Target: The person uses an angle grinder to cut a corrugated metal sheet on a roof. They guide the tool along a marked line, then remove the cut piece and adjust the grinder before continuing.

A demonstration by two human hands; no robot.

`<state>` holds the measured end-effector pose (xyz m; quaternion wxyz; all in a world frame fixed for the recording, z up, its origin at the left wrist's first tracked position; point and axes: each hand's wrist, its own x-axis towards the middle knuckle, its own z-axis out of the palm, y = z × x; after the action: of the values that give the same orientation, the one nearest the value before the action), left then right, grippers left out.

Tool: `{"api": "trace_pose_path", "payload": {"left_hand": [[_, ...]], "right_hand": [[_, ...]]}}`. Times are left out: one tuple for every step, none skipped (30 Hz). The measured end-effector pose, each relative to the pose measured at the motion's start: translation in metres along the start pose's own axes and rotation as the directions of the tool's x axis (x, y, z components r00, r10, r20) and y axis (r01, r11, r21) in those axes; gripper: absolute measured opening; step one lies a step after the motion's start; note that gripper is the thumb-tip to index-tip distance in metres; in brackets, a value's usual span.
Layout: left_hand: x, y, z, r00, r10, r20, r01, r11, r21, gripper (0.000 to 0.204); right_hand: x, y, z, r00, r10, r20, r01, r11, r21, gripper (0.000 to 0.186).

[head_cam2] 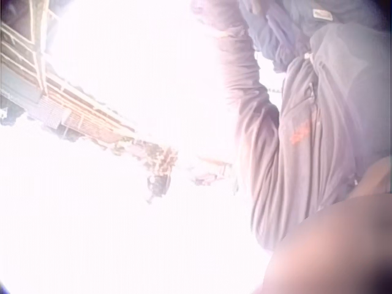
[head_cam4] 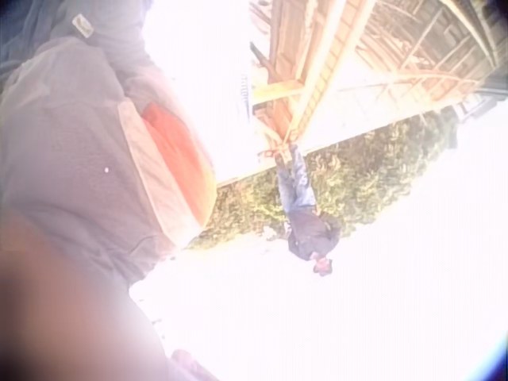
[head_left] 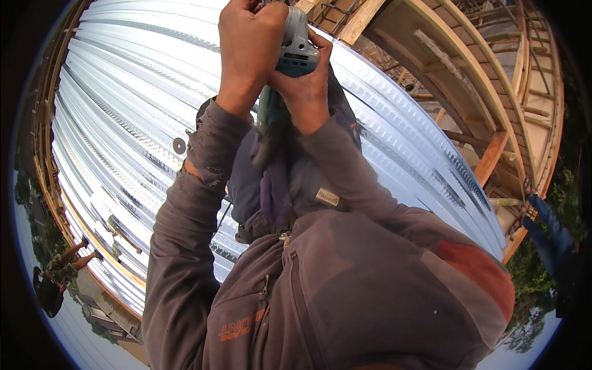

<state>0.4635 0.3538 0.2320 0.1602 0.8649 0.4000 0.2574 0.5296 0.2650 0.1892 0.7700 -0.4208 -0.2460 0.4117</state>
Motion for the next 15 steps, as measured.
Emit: {"api": "trace_pose_path", "payload": {"left_hand": [[-0.002, 0.003, 0.001, 0.991, 0.106, -0.084, -0.100, 0.992, 0.077, 0.020], [-0.003, 0.006, 0.003, 0.998, 0.047, -0.041, -0.048, 0.999, -0.025, 0.016], [-0.004, 0.010, 0.003, 1.000, -0.010, -0.005, 0.009, 0.994, -0.113, 0.014], [-0.002, 0.011, -0.003, 0.998, -0.068, 0.020, 0.070, 0.982, -0.175, 0.015], [0.003, 0.013, -0.005, 0.983, -0.186, -0.012, 0.156, 0.854, -0.496, 0.025], [0.013, 0.015, -0.008, 0.959, -0.276, -0.070, 0.132, 0.649, -0.749, 0.037], [0.016, 0.015, -0.016, 0.943, -0.325, 0.071, 0.257, 0.576, -0.776, 0.041], [0.024, 0.014, -0.022, 0.916, -0.352, 0.192, 0.368, 0.547, -0.752, 0.045], [0.030, 0.013, -0.026, 0.906, -0.337, 0.255, 0.397, 0.471, -0.787, 0.046], [0.036, 0.012, -0.026, 0.841, -0.382, 0.383, 0.530, 0.445, -0.721, 0.053], [0.039, 0.013, -0.024, 0.805, -0.448, 0.390, 0.575, 0.424, -0.700, 0.052], [0.045, 0.014, -0.018, 0.732, -0.546, 0.408, 0.650, 0.378, -0.660, 0.053], [0.049, 0.005, -0.015, 0.850, -0.348, 0.396, 0.474, 0.832, -0.287, 0.046], [0.050, -0.004, -0.009, 0.909, -0.202, 0.365, 0.201, 0.979, 0.042, 0.039], [0.062, -0.004, -0.001, 0.890, -0.154, 0.429, 0.070, 0.976, 0.204, 0.031]], "right_hand": [[0.000, 0.002, -0.002, 1.000, -0.009, -0.005, 0.009, 1.000, -0.017, 0.088], [-0.001, 0.005, -0.003, 1.000, -0.014, -0.008, 0.014, 0.999, -0.032, 0.089], [-0.001, 0.007, -0.005, 0.999, -0.041, -0.034, 0.037, 0.991, -0.125, 0.089], [-0.002, 0.007, -0.006, 0.997, -0.070, -0.037, 0.062, 0.979, -0.197, 0.090], [-0.002, 0.010, -0.002, 0.995, -0.096, -0.018, 0.089, 0.966, -0.243, 0.090], [-0.001, 0.010, 0.000, 0.996, -0.083, -0.019, 0.076, 0.965, -0.251, 0.088], [0.000, 0.010, 0.003, 0.998, -0.049, -0.040, 0.039, 0.976, -0.215, 0.084], [0.001, 0.010, 0.005, 0.999, -0.014, -0.053, 0.003, 0.979, -0.205, 0.082], [-0.001, 0.009, 0.005, 0.999, -0.006, -0.045, -0.003, 0.979, -0.203, 0.081], [0.003, 0.011, 0.005, 0.996, -0.027, -0.087, -0.007, 0.931, -0.365, 0.080], [0.001, 0.015, 0.005, 0.993, 0.037, -0.108, -0.064, 0.964, -0.257, 0.078], [0.001, 0.020, 0.003, 0.993, 0.023, -0.116, -0.057, 0.953, -0.298, 0.076], [0.003, 0.026, 0.000, 0.989, 0.009, -0.145, -0.064, 0.922, -0.382, 0.076], [0.004, 0.034, -0.003, 0.988, -0.130, -0.088, 0.067, 0.854, -0.516, 0.077], [0.007, 0.043, -0.005, 0.979, -0.186, -0.080, 0.128, 0.876, -0.466, 0.077]]}}
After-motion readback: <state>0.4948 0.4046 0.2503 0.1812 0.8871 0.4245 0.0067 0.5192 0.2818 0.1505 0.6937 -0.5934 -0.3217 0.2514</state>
